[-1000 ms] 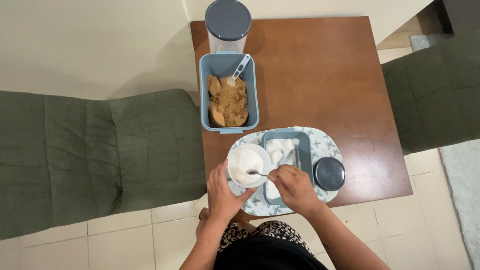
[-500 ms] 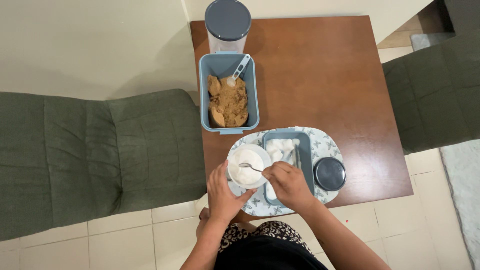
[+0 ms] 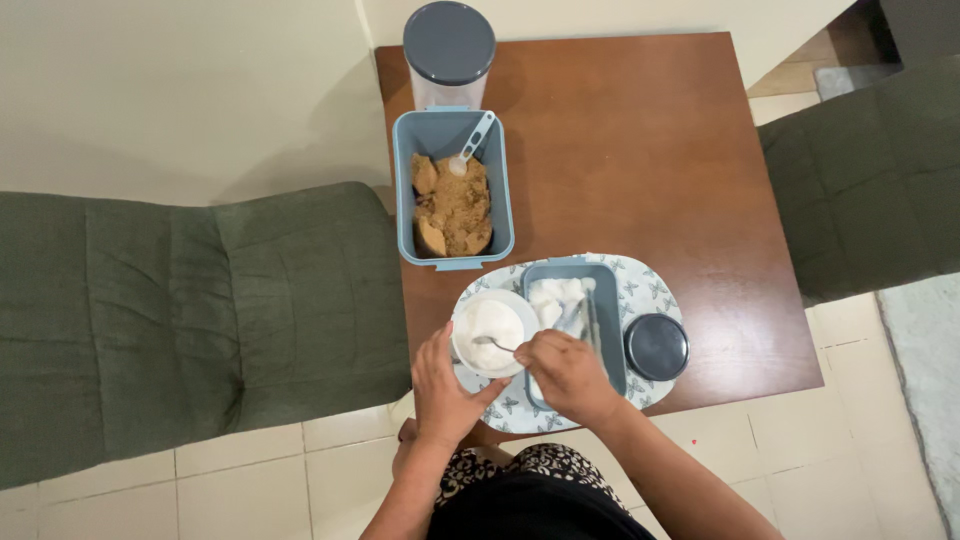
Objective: The person scoops a white powdery substance from a small white bowl into a rectangular blue container using a spoon. They repeat this action multiple times, gradually filling the container.
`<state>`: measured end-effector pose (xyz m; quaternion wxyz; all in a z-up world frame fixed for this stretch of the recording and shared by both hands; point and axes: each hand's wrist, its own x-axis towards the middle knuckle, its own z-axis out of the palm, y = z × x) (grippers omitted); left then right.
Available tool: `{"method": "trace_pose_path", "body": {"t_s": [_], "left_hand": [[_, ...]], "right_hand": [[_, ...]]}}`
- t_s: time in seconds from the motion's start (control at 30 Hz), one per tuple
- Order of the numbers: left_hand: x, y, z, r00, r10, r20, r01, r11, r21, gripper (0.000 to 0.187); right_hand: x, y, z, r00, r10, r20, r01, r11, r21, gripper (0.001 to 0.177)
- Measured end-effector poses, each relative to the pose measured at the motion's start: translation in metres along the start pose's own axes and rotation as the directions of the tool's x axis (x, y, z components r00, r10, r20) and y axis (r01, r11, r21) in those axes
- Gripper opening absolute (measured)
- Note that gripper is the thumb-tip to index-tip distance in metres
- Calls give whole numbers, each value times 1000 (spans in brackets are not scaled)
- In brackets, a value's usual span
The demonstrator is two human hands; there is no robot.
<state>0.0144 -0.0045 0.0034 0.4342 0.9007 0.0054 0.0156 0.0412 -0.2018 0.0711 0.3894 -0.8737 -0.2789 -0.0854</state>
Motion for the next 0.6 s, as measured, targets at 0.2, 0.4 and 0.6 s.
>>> {"method": "trace_pose_path", "body": {"t_s": [0.2, 0.4, 0.6], "left_hand": [[-2, -2, 2, 997, 64, -45, -64, 998, -5, 109], [-2, -6, 7, 999, 17, -36, -17, 1000, -21, 110], [-4, -6, 7, 994, 84, -69, -85, 996, -4, 112]], "right_hand": [[-4, 0, -1, 992, 125, 15, -125, 992, -36, 9], [-3, -1, 3, 998, 42, 54, -45, 997, 56, 12], [-7, -2, -3, 996, 83, 18, -83, 997, -6, 8]]}}
